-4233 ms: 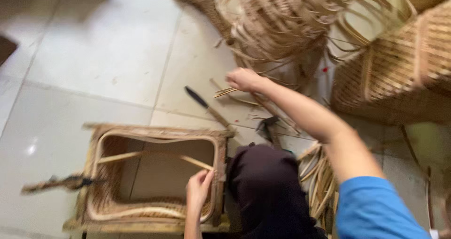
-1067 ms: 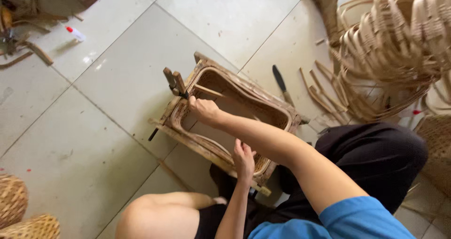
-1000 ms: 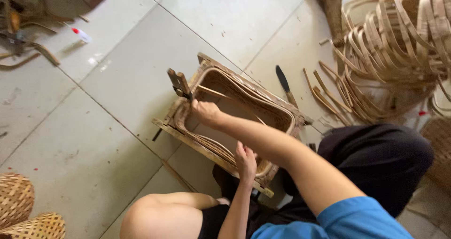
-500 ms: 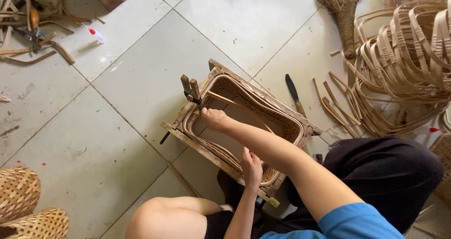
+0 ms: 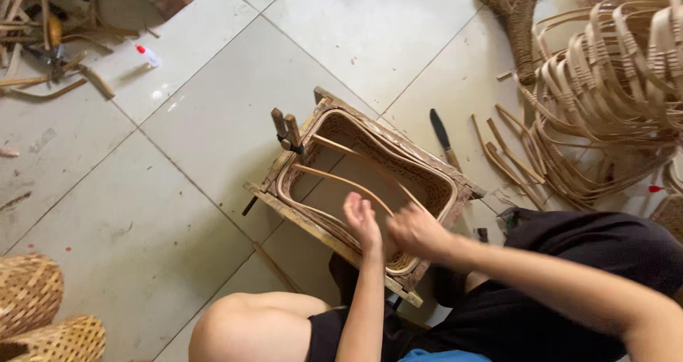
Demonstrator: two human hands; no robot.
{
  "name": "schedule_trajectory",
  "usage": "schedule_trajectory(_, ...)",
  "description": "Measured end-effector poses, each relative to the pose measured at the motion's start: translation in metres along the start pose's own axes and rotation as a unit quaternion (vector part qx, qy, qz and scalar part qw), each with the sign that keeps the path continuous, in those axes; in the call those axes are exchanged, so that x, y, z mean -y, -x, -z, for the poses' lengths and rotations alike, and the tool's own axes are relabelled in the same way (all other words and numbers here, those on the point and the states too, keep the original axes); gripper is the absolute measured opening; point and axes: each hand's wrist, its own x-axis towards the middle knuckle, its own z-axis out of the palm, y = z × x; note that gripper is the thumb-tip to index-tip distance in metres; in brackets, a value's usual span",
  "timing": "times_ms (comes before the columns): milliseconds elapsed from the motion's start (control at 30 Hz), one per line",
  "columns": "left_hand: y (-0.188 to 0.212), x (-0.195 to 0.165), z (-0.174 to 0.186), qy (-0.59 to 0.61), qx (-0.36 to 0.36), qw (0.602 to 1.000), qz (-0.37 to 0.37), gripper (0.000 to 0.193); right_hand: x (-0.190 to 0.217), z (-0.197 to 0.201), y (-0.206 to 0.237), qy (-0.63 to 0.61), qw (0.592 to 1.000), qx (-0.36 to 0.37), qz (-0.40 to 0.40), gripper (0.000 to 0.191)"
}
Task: The person weaves a rectangular basket using thin wooden strips, inserting and bending them into a wooden mold. They use a hammer to tap the strips into place and a clamp to hold the basket steady while working.
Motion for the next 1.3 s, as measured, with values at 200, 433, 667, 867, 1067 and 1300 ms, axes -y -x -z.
schedule_trajectory(200, 0.148, -0.151, 0.024, 0.130, 0.337, 0.916, -0.178, 0.038, 0.057, -0.069, 0.052, -0.105, 0.960, -0.234, 0.112, 0.056)
schedule_trajectory(433, 0.167, -0.235, 0.077, 0.169, 0.700, 0.665, -0.197, 0.044, 0.048, -0.086, 0.058, -0.200, 0.966, -0.123, 0.111, 0.102)
schedule_trajectory(667, 0.118, -0.268, 0.133, 0.026, 0.698, 0.697, -0.162, 0.051, -0.012, -0.065, 0.043, -0.089, 0.991, -0.064, 0.074, 0.105)
schedule_trajectory(867, 0.030, -0.286, 0.227, -0.294, 0.491, 0.816, -0.080, 0.057, -0.077, -0.013, 0.049, -0.005, 0.965, -0.259, 0.037, 0.069)
schedule_trajectory(1067, -0.019, -0.190, 0.173, -0.328, 0.360, 0.837, -0.252, 0.063, -0.113, 0.148, 0.130, -0.038, 0.968, -0.231, -0.090, 0.068)
schedule_trajectory(1300, -0.066, -0.097, 0.039, -0.618, 0.322, 0.487, -0.527, 0.121, -0.128, 0.202, 0.250, -0.109, 0.945, -0.244, -0.189, 0.051)
